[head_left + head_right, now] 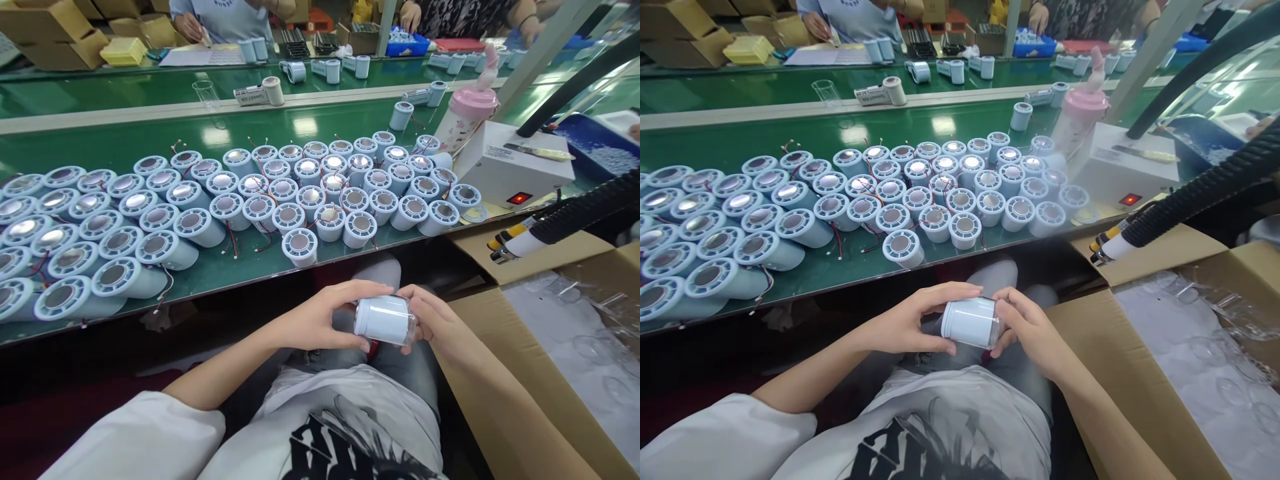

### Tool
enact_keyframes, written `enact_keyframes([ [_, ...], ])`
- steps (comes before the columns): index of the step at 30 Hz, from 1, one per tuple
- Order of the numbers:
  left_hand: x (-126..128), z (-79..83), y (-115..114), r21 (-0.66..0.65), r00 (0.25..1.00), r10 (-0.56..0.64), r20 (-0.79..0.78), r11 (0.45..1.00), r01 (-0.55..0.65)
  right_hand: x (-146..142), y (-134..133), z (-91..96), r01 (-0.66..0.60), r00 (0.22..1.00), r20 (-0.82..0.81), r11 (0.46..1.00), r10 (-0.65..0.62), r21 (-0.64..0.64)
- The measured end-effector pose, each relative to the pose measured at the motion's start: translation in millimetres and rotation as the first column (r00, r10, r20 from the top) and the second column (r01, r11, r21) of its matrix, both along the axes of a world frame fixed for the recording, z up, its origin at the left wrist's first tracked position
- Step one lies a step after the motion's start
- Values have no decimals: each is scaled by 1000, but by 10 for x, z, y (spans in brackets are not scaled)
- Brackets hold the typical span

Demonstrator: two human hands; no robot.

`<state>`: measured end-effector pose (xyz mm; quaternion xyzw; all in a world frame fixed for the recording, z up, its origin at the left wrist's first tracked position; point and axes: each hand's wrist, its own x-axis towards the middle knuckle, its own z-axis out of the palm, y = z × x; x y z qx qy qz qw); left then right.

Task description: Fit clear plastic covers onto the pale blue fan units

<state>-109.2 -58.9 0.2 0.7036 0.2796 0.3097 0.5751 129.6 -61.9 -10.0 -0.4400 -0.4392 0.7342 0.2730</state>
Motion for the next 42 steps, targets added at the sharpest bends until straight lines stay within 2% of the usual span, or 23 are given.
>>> enact_keyframes([
  [6,-9,-53,33,47,998,-22,52,999,20,-76,3,-12,-16,998,-67,989,6,-148],
  [13,8,-66,23,102,995,-12,99,995,1,-126,0,25,-63,998,-47,949,50,-309],
  [15,21,-44,6,76,997,12,76,997,-18,-141,-5,45,-98,995,-51,932,86,-348],
  [17,34,-14,-19,13,997,43,59,999,-44,-145,-20,44,-120,993,-40,934,113,-336],
  [19,44,23,-47,-74,996,81,40,994,-78,-126,-50,17,-96,994,21,968,104,-230],
  [20,48,43,-60,-121,995,96,25,988,-92,-105,-68,-3,-57,994,82,990,68,-128],
  [21,51,63,-72,-168,994,107,9,980,-104,-78,-87,-25,-12,989,149,1000,10,9],
  [22,53,82,-81,-215,993,116,-4,970,-114,-46,-105,-46,23,977,203,984,-59,177],
  [23,55,99,-88,-259,993,121,-11,959,-120,-12,-120,-64,30,966,231,934,-119,357],
  [25,55,125,-92,-329,992,124,-12,936,-121,52,-142,-83,-35,963,223,752,-151,659],
  [26,54,132,-89,-357,993,121,-10,927,-116,77,-149,-83,-85,968,221,663,-123,743],
  [27,52,137,-85,-379,994,109,-9,919,-104,94,-153,-75,-130,971,226,609,-83,783],
  [28,49,138,-79,-390,995,94,-9,916,-90,104,-154,-61,-156,972,232,607,-47,779],
  [29,44,138,-73,-385,997,79,-8,920,-77,105,-155,-42,-157,975,221,657,-15,738],
  [30,39,135,-67,-366,998,63,-4,929,-60,101,-154,-19,-134,983,184,739,15,660],
  [32,27,128,-60,-309,999,36,19,951,-28,83,-152,27,-63,998,46,903,48,426],
  [33,21,124,-59,-290,999,27,36,957,-15,75,-151,45,-32,999,-23,949,42,314],
  [35,13,118,-61,-301,997,15,71,954,7,71,-149,62,21,997,-76,981,-6,192],
  [38,16,101,-63,-357,995,15,103,934,23,92,-143,34,46,999,-2,981,-47,187],
  [42,42,11,-77,-387,996,-9,88,921,43,48,-165,-30,15,998,53,987,-24,162],
])
